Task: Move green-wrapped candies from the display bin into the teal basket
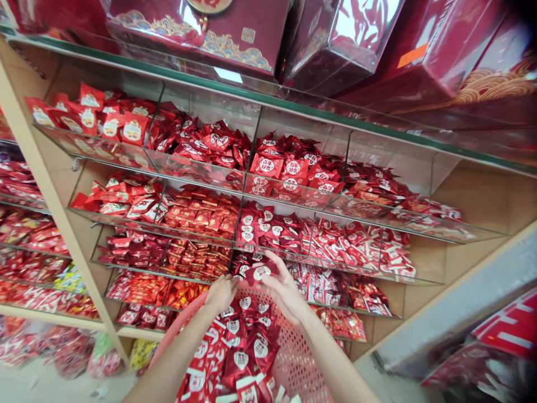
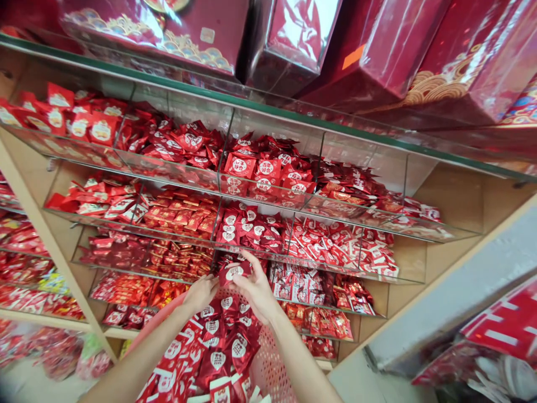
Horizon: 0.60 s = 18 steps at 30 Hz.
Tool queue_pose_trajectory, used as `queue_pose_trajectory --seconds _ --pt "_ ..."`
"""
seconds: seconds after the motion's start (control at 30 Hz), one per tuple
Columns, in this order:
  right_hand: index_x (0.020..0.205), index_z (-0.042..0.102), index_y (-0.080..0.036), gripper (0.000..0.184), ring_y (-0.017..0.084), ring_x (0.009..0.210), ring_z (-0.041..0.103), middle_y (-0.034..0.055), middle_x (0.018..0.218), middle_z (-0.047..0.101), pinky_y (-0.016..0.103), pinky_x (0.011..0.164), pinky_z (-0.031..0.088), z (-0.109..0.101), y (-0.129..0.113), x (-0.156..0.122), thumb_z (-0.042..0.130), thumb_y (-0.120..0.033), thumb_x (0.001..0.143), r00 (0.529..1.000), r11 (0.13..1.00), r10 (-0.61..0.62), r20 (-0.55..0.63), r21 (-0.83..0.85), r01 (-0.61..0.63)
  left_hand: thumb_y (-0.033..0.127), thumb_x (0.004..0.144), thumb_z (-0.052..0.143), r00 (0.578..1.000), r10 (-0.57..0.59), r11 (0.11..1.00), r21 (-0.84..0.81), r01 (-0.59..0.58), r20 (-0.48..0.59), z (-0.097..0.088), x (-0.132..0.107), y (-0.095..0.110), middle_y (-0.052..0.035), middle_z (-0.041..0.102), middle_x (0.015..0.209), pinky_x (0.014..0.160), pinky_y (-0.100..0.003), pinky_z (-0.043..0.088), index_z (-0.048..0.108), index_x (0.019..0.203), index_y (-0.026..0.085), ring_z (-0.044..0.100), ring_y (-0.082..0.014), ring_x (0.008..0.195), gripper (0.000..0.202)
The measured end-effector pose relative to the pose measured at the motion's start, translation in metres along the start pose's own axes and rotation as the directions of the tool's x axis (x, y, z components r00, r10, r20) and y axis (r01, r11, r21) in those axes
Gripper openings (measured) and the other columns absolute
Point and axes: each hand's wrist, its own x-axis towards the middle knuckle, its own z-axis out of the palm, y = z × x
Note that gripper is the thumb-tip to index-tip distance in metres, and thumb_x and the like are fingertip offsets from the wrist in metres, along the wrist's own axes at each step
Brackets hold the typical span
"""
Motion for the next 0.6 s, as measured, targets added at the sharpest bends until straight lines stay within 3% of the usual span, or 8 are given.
queue_pose_trajectory --seconds 0.1,0.2,0.37,0.5,0.6 --pt "0.111 0.052 -0.024 0.052 0.015 0.085 0.063 0.0023 0.102 0.063 0.034 0.082 0.051 -0.011 0.019 -0.011 0.073 -0.03 0.063 0.994 0.991 0.11 -0.019 -0.073 -0.111 0.029 0.091 0.031 1.0 -0.008 1.0 -0.006 0.008 0.025 -0.003 -0.001 0.002 -0.0058 0.061 0.094 0.083 -0.029 0.041 0.059 0.109 0.023 0.055 -0.0193 0.089 0.035" --pt "0.098 0.057 -0.02 0.042 0.017 0.086 0.062 0.0029 0.096 0.063 0.034 0.081 0.049 -0.031 0.041 -0.019 0.075 -0.032 0.061 0.99 0.951 0.131 -0.047 -0.278 -0.138 0.029 0.091 0.03 1.0 -0.006 1.0 -0.002 0.006 0.024 -0.005 -0.001 0.003 -0.0059 0.062 0.095 0.084 -0.029 0.04 0.059 0.112 0.024 0.055 -0.0192 0.091 0.036" --pt "0.086 0.059 -0.022 0.024 0.019 0.089 0.057 0.0019 0.092 0.061 0.033 0.082 0.045 -0.059 0.075 -0.037 0.07 -0.027 0.065 0.998 0.742 0.062 -0.025 -0.667 -0.063 0.029 0.092 0.028 1.0 -0.01 1.0 0.019 0.01 0.02 -0.006 -0.001 0.005 -0.0069 0.062 0.098 0.089 -0.03 0.039 0.058 0.115 0.02 0.056 -0.0193 0.094 0.039" --pt "0.083 0.057 -0.021 0.023 0.019 0.089 0.054 0.0019 0.091 0.057 0.031 0.08 0.043 -0.065 0.091 -0.046 0.067 -0.016 0.063 0.996 0.581 0.091 -0.021 -0.811 -0.071 0.031 0.092 0.027 1.0 -0.006 1.0 -0.001 0.006 0.024 -0.005 -0.001 0.004 -0.0053 0.062 0.098 0.089 -0.029 0.038 0.057 0.116 0.024 0.056 -0.018 0.093 0.039" --pt "0.082 0.056 -0.02 0.026 0.019 0.094 0.052 0.0024 0.094 0.053 0.03 0.084 0.041 -0.064 0.099 -0.048 0.064 -0.009 0.06 0.997 0.518 0.072 -0.029 -0.853 -0.062 0.033 0.093 0.025 1.0 -0.008 1.0 -0.007 0.008 0.013 -0.002 0.001 0.001 -0.0064 0.061 0.099 0.087 -0.03 0.039 0.057 0.116 0.024 0.055 -0.0194 0.094 0.041"
